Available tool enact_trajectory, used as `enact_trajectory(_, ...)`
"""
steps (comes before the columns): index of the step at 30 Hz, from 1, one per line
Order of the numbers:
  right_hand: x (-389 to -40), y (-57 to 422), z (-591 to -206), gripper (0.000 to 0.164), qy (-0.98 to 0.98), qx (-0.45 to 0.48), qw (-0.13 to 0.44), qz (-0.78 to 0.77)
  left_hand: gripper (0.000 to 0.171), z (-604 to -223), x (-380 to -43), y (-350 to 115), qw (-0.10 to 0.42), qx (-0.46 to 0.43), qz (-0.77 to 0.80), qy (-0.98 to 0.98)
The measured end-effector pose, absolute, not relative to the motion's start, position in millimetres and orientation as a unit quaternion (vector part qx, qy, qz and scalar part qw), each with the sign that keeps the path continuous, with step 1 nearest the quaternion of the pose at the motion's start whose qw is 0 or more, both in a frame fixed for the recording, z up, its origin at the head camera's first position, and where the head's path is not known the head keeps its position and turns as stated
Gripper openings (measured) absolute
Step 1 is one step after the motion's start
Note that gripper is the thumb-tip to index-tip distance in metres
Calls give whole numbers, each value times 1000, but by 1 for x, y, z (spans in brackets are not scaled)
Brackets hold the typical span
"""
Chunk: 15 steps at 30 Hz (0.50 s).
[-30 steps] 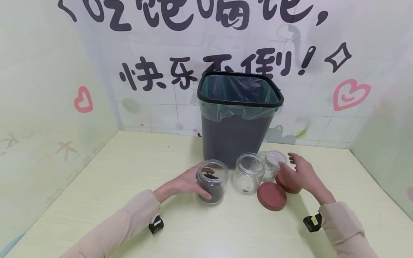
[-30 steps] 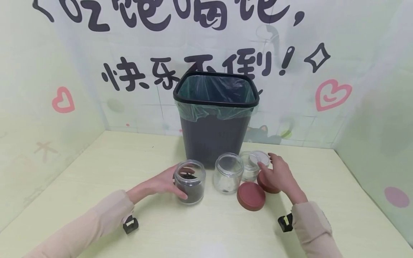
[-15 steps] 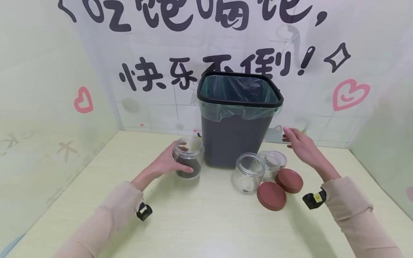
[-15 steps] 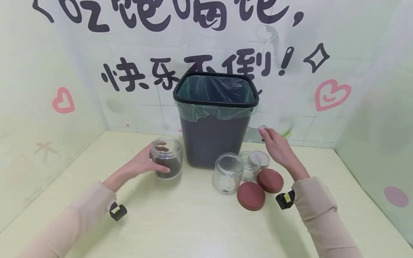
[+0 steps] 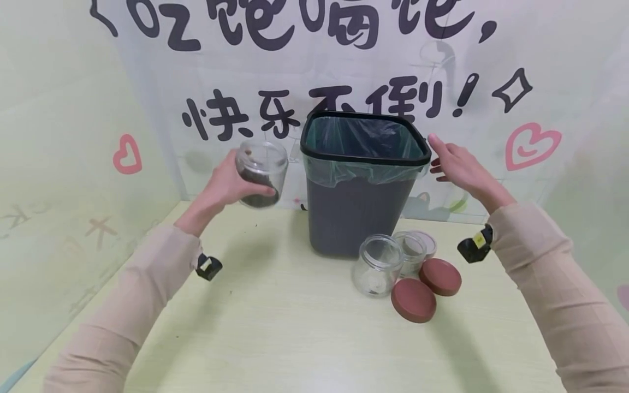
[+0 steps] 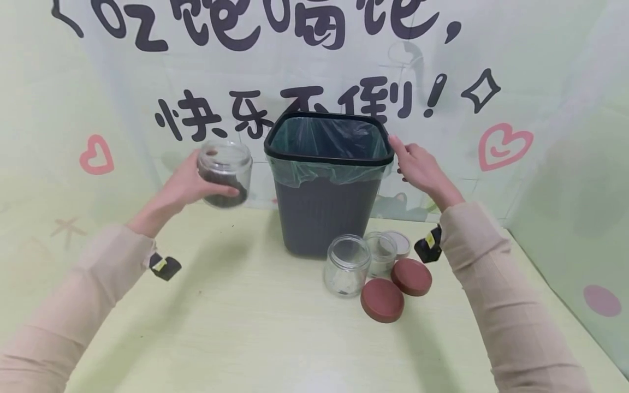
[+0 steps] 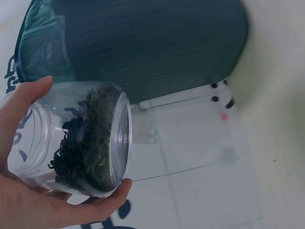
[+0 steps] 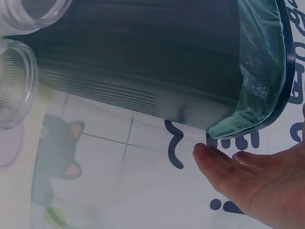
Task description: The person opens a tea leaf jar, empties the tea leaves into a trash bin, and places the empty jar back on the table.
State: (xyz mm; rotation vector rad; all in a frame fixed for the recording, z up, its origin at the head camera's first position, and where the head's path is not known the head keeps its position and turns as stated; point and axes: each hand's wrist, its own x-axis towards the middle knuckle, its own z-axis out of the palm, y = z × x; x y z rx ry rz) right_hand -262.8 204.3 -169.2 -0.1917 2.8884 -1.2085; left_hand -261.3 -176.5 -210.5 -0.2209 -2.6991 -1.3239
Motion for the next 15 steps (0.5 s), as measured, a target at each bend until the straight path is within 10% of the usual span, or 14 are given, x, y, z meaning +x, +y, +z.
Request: enact_trajectory(15,-283,170,-144,58,971,-64,-46,-227,94,-137,-284,-143,181,-62,-337,-922)
